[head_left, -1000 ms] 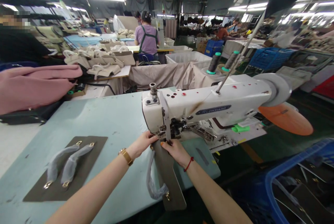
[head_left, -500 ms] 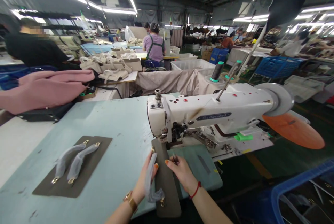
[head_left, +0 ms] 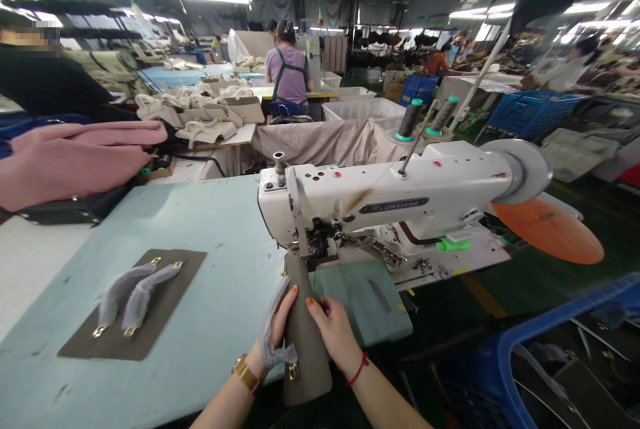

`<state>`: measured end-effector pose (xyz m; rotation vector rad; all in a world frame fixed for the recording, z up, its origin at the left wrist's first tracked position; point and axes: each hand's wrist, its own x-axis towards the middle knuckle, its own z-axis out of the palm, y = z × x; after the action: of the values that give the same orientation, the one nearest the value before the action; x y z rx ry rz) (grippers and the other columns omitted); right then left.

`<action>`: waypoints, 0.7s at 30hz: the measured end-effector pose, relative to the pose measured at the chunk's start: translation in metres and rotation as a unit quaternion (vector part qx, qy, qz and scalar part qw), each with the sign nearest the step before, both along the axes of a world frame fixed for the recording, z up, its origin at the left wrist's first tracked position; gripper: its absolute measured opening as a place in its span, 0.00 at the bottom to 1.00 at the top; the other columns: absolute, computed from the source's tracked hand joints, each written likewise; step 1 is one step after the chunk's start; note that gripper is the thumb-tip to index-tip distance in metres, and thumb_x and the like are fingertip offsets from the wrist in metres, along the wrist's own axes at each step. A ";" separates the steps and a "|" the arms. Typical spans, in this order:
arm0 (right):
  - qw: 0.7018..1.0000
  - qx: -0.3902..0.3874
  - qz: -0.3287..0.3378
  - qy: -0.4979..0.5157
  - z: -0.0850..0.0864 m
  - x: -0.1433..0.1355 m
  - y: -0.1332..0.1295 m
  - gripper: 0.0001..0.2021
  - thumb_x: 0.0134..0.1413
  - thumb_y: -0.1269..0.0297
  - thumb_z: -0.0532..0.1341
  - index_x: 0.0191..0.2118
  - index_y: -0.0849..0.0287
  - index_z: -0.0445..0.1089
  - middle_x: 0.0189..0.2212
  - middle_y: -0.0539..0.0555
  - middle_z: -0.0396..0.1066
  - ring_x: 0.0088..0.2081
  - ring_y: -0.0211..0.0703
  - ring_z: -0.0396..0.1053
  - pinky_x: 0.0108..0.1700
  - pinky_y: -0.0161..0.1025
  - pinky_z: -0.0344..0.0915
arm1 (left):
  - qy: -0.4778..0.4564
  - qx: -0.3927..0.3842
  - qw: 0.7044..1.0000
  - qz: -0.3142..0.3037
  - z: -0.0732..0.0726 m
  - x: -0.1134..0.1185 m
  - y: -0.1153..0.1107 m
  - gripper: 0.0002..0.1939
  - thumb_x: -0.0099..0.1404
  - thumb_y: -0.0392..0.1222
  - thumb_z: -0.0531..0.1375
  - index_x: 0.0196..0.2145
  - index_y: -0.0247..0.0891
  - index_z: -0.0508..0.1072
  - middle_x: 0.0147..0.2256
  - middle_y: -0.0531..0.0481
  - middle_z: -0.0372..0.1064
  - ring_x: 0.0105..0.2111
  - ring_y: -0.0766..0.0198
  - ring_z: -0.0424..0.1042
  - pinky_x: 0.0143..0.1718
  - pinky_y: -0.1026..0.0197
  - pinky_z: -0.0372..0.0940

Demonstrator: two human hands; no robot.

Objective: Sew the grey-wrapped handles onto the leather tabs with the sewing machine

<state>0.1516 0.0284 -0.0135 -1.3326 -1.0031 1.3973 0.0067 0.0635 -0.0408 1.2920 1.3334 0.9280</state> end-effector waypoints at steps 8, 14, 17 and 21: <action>0.995 0.037 -0.004 -0.097 0.005 0.001 0.002 0.17 0.54 0.52 0.58 0.28 0.63 0.69 0.25 0.54 0.70 0.27 0.40 0.64 0.27 0.33 0.59 | -0.021 -0.023 0.999 0.002 0.011 0.005 -0.006 0.24 0.64 0.57 0.51 0.51 0.42 0.69 0.52 0.47 0.67 0.54 0.48 0.64 0.54 0.51 0.63; 0.991 0.043 -0.001 -0.127 0.010 0.001 0.003 0.18 0.54 0.52 0.58 0.25 0.63 0.68 0.22 0.53 0.68 0.26 0.40 0.62 0.26 0.33 0.58 | -0.041 -0.042 0.998 0.019 0.019 0.010 -0.004 0.23 0.63 0.57 0.53 0.47 0.40 0.71 0.49 0.46 0.69 0.51 0.48 0.66 0.56 0.51 0.61; 0.992 0.036 -0.003 -0.125 0.012 0.001 0.009 0.18 0.53 0.51 0.58 0.25 0.63 0.68 0.23 0.53 0.69 0.26 0.40 0.63 0.26 0.34 0.58 | -0.059 -0.058 0.996 0.022 0.021 0.010 -0.002 0.25 0.62 0.60 0.53 0.49 0.41 0.70 0.49 0.45 0.69 0.52 0.47 0.65 0.52 0.50 0.65; 0.993 0.027 -0.005 -0.114 0.015 -0.001 0.020 0.18 0.52 0.50 0.59 0.27 0.64 0.70 0.25 0.55 0.70 0.27 0.42 0.64 0.27 0.34 0.59 | -0.084 -0.080 0.993 0.002 0.027 0.010 0.003 0.29 0.62 0.62 0.51 0.53 0.42 0.67 0.48 0.43 0.70 0.50 0.46 0.67 0.48 0.49 0.67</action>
<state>0.1502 0.0484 0.0012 -1.4784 -1.1748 1.2207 0.0169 0.0667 -0.0142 1.0650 1.2522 0.8947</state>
